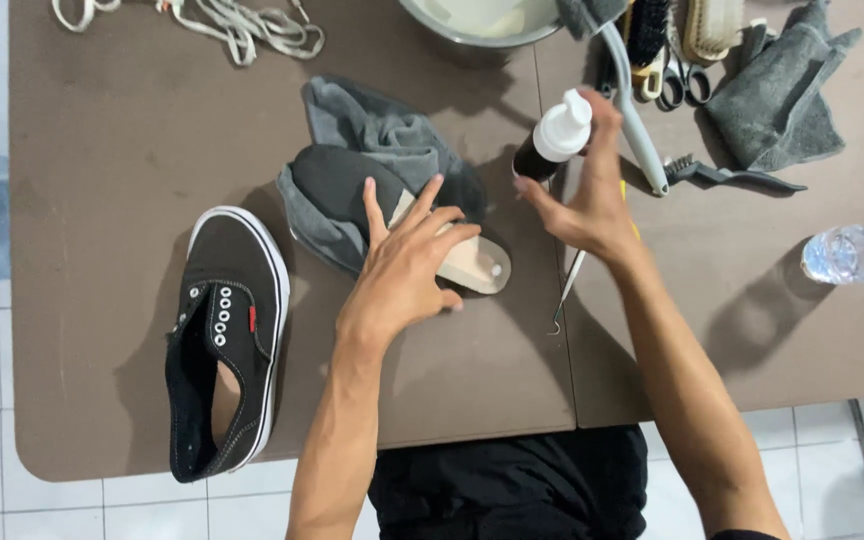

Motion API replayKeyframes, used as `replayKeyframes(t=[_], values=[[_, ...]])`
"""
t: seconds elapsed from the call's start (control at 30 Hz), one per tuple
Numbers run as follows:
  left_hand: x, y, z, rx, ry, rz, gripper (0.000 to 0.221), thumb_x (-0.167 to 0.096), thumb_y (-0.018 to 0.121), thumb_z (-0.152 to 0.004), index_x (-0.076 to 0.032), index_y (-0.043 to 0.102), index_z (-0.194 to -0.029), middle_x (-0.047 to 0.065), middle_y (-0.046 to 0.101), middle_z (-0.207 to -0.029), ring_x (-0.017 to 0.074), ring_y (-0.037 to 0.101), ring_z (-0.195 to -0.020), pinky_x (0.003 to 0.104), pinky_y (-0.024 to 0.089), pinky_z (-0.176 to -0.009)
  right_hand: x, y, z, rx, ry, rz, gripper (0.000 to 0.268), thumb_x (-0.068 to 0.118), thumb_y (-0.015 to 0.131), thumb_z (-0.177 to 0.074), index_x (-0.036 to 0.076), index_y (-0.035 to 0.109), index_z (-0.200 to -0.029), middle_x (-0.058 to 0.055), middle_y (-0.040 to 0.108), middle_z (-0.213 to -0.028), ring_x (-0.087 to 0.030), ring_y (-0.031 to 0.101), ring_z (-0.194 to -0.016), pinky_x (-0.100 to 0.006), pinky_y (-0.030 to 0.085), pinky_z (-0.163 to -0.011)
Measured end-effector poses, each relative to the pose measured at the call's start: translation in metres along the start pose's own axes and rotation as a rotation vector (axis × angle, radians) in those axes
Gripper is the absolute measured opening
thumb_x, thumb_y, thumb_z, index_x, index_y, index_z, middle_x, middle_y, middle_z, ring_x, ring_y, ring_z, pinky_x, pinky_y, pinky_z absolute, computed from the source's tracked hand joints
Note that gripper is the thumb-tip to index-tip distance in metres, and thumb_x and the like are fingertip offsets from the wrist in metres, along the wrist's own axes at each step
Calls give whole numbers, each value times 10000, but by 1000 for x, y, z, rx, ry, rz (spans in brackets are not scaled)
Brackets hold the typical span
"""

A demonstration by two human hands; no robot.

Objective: Deep cleaning a shoe insole using cleaning solution, various brushes, and a cloth.

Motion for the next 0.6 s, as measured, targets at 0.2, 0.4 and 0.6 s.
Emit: replayKeyframes(t=[0.2, 0.4, 0.6], values=[[3, 6, -2, -102, 58, 24, 671, -18, 856, -555, -122, 705, -1201, 41, 661, -1120, 311, 481, -1428, 774, -66, -1159, -17, -42, -11, -229, 3, 220, 470, -88, 452, -782, -8, 524, -1240, -195, 520, -1204, -323, 493, -1128, -427, 461, -863], [1, 17, -11, -215, 64, -17, 768, -303, 971, -592, -114, 697, -1285, 54, 597, -1070, 186, 623, -1034, 741, -1, -1196, -74, -22, -47, -65, 59, 290, 336, -42, 612, -994, 4, 528, -1316, -181, 683, -971, -287, 599, -771, -420, 454, -624], [5, 17, -10, -135, 41, 55, 767, -291, 976, -547, -95, 707, -1238, 25, 594, -1037, 178, 599, -1045, 706, -46, -1223, -27, -85, -12, -259, -171, 213, 443, -269, 432, -835, -170, 628, -1220, -295, 635, -1138, -317, 667, -839, -362, 650, -622]])
Point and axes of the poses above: each hand's wrist, its own z-axis away from the middle knuckle, its own y-axis out of the palm, x = y × z, the point moved 4 cm from there along -z, towards the middle knuckle
